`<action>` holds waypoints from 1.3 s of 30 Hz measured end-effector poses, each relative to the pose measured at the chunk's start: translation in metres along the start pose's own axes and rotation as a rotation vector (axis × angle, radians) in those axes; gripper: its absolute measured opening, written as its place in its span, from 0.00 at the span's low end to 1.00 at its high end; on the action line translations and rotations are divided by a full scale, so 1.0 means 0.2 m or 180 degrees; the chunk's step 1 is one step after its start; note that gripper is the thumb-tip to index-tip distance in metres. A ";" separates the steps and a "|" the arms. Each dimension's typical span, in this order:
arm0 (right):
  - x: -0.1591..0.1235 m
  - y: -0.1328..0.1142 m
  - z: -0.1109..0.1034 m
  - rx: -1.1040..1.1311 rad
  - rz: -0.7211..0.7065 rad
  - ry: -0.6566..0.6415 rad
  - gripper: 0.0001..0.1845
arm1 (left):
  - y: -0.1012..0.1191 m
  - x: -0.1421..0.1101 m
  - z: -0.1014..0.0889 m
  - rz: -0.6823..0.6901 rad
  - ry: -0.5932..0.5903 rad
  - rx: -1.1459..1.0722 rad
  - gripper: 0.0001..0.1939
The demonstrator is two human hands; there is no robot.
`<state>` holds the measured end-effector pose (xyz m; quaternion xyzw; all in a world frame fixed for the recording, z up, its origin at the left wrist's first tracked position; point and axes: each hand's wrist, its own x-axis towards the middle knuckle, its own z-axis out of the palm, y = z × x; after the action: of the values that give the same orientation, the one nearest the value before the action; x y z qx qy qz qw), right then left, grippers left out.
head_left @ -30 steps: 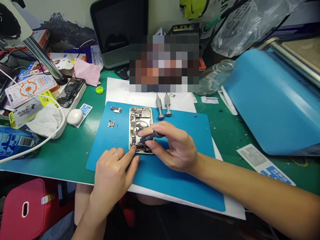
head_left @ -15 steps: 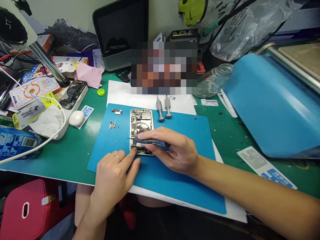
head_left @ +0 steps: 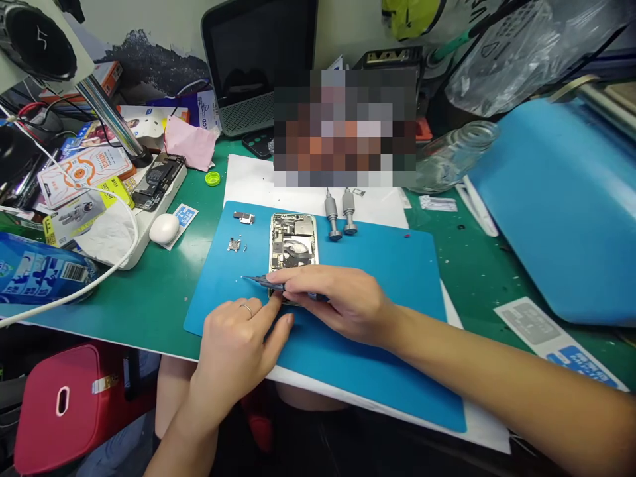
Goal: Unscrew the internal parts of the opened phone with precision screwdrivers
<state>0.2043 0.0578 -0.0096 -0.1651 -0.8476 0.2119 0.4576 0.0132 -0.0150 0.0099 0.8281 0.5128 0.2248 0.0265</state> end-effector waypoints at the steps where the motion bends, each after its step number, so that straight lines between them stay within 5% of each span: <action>1: 0.00 0.00 0.00 0.0000 0.0015 -0.0041 0.13 | 0.00 0.00 0.00 -0.0001 -0.0001 -0.0007 0.14; 10: 0.00 -0.01 0.00 -0.0050 0.0082 0.0170 0.21 | -0.01 -0.01 0.00 -0.0102 0.0104 -0.0229 0.13; 17: 0.00 -0.01 -0.02 0.0030 -0.0029 0.0868 0.28 | -0.03 -0.01 -0.02 -0.0703 0.0852 -0.0407 0.08; 22: 0.00 -0.02 -0.01 0.0392 0.0016 0.0909 0.27 | -0.05 -0.01 0.01 -0.0724 0.0672 -0.0416 0.13; 39: -0.02 -0.02 0.01 0.0540 0.0225 0.0989 0.27 | -0.05 0.00 0.02 -0.0563 0.0648 -0.0557 0.05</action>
<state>0.2047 0.0516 -0.0121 -0.1864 -0.7395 0.2706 0.5876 0.0063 -0.0102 0.0040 0.7472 0.5622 0.3482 0.0661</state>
